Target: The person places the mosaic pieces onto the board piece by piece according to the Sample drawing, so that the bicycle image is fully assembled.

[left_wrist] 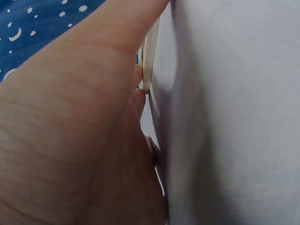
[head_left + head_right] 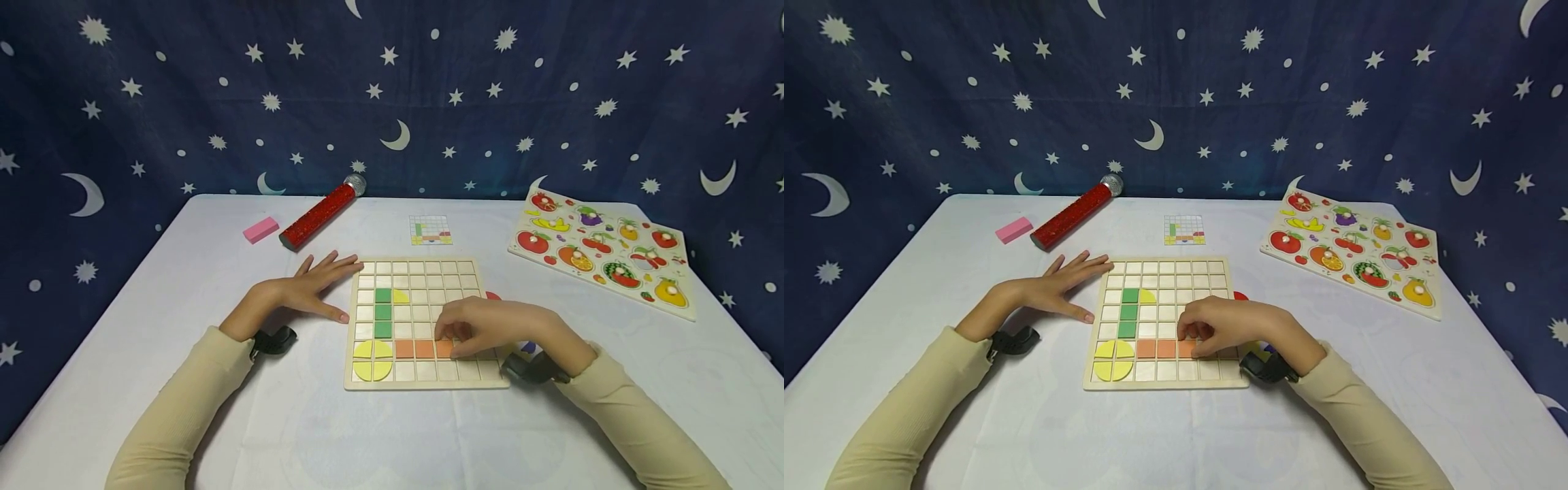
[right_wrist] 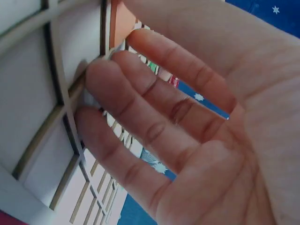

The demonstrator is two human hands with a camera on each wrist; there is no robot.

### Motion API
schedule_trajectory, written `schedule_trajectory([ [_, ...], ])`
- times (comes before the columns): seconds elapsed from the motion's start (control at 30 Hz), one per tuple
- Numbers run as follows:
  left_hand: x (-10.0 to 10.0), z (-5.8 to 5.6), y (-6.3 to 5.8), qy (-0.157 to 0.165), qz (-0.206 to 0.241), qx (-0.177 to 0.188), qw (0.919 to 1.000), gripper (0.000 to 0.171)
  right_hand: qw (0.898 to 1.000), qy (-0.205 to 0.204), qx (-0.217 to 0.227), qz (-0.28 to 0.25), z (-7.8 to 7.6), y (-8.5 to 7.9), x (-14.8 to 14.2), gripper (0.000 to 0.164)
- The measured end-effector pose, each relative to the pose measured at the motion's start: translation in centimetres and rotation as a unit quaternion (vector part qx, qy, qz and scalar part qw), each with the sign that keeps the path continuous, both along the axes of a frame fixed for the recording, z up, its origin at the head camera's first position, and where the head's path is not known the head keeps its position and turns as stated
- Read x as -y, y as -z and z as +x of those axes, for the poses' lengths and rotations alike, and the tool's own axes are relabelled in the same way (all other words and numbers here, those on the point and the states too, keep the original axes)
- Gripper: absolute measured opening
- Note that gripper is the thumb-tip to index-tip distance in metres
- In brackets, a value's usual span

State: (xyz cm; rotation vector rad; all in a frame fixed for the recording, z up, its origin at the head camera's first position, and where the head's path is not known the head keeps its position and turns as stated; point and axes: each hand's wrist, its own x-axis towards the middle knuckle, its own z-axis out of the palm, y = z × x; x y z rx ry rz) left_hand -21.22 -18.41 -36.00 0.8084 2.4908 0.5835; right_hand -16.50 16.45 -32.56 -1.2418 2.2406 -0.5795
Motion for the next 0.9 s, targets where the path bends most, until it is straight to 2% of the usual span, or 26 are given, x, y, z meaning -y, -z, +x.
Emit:
schedule_trajectory([
  [0.3,0.2,-0.1,0.1,0.004,0.005,-0.002,1.0000,0.102,0.999,0.031,0.000,-0.007,-0.7,-0.6,-1.0,0.015],
  [0.43,0.3,-0.2,0.2,0.008,0.008,-0.002,0.9999,0.102,0.998,0.058,0.004,-0.005,-1.1,-1.0,-1.7,0.014],
  [0.73,0.2,-0.1,0.0,0.006,0.007,0.003,1.0000,0.102,0.994,0.110,-0.027,-0.003,-2.4,-1.7,-4.0,0.008],
  [0.9,0.2,-0.1,0.0,0.009,0.010,0.003,0.9999,0.102,0.991,0.132,-0.027,0.001,-3.0,-1.9,-5.2,0.007],
])
